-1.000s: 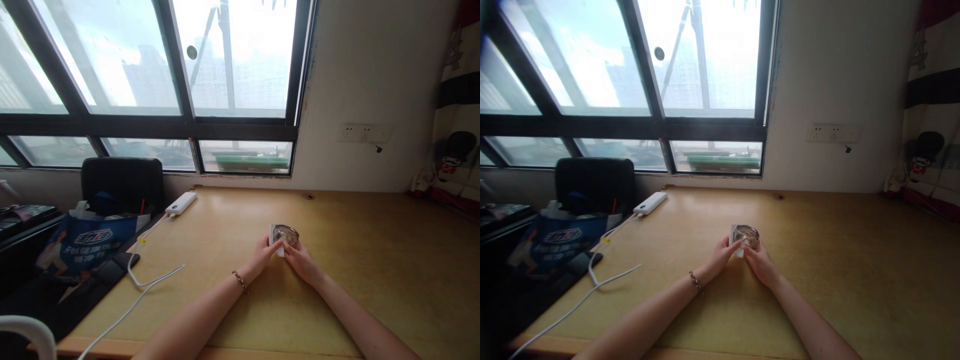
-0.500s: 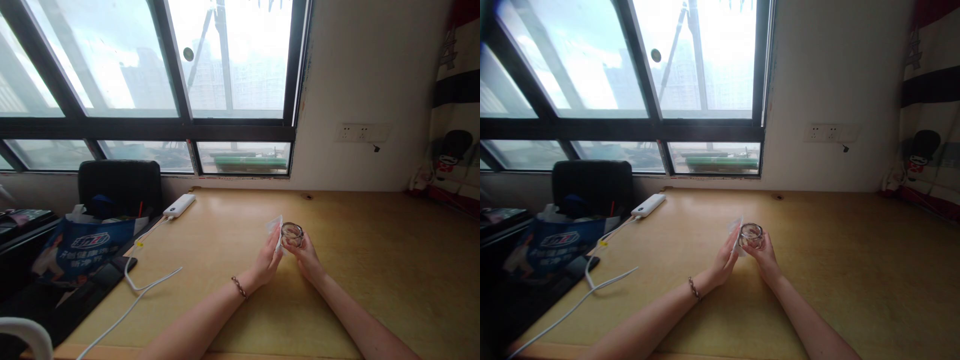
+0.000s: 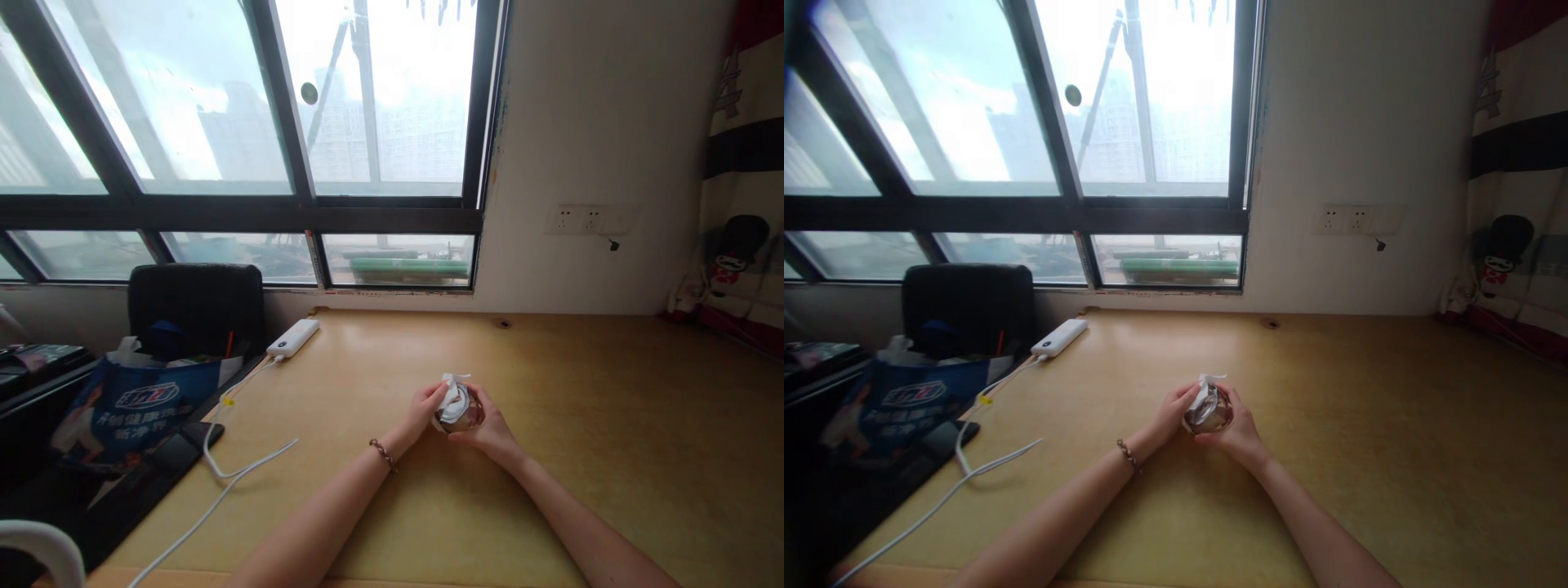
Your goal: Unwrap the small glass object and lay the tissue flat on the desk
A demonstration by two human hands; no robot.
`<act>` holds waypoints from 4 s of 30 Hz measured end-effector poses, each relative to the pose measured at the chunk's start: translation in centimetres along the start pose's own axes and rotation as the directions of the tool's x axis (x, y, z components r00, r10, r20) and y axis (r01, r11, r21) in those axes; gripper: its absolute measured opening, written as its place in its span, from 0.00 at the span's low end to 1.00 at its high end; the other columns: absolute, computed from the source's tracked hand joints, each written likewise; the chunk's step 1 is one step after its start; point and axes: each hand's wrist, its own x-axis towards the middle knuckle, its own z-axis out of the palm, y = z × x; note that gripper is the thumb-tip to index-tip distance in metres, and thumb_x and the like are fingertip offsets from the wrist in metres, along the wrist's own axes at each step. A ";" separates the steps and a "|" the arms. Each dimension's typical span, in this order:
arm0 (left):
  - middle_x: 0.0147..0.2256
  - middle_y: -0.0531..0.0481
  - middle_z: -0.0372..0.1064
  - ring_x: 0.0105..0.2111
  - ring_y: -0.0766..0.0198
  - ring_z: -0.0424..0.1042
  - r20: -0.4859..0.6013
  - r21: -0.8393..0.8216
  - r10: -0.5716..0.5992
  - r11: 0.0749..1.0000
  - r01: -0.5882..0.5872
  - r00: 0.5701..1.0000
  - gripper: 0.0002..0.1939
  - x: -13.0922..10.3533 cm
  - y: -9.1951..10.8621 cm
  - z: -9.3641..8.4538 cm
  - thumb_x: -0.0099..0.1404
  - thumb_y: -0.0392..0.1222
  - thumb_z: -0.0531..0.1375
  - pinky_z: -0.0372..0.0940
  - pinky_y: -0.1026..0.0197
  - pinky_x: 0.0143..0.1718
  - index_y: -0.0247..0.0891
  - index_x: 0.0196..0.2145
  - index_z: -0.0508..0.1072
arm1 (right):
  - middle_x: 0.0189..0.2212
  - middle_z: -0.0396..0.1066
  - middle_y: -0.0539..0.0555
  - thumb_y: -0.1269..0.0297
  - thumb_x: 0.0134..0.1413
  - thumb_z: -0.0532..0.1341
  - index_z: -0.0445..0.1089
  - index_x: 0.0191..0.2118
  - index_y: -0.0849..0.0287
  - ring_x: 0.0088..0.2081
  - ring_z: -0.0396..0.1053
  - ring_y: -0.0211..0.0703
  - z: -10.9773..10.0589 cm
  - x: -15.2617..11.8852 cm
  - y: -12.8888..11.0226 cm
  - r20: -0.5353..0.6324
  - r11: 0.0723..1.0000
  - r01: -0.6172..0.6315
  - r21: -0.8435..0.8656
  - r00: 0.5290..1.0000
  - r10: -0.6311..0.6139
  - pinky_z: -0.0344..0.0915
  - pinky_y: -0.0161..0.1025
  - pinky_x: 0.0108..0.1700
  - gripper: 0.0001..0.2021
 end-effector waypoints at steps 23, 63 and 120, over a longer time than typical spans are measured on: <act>0.43 0.47 0.69 0.43 0.55 0.67 0.017 0.171 0.151 0.974 -0.152 0.988 0.20 -0.4 0.3 -0.1 0.56 0.50 0.56 0.60 0.54 0.47 0.36 0.43 0.71 | 0.43 0.66 0.55 0.69 0.27 0.69 0.59 0.48 0.56 0.43 0.66 0.49 -0.6 0.3 0.6 -0.106 0.988 -0.082 0.127 0.990 0.096 0.63 0.46 0.46 0.35; 0.46 0.45 0.66 0.47 0.58 0.64 0.300 0.465 0.503 0.665 -0.584 0.811 0.14 -2.7 1.8 2.3 0.62 0.41 0.50 0.50 0.52 0.54 0.40 0.42 0.72 | 0.34 0.71 0.53 0.64 0.27 0.69 0.64 0.38 0.59 0.34 0.69 0.47 -0.8 0.6 1.2 -0.152 0.984 -0.156 0.081 0.974 0.167 0.66 0.41 0.35 0.25; 0.36 0.45 0.72 0.37 0.62 0.69 0.260 0.536 0.516 0.626 -0.567 0.816 0.12 -2.5 1.7 1.3 0.62 0.38 0.51 0.54 0.55 0.51 0.37 0.37 0.73 | 0.40 0.68 0.55 0.67 0.28 0.69 0.60 0.45 0.58 0.40 0.68 0.46 -1.2 1.0 2.1 -0.266 0.978 -0.075 0.196 0.956 0.127 0.65 0.42 0.42 0.31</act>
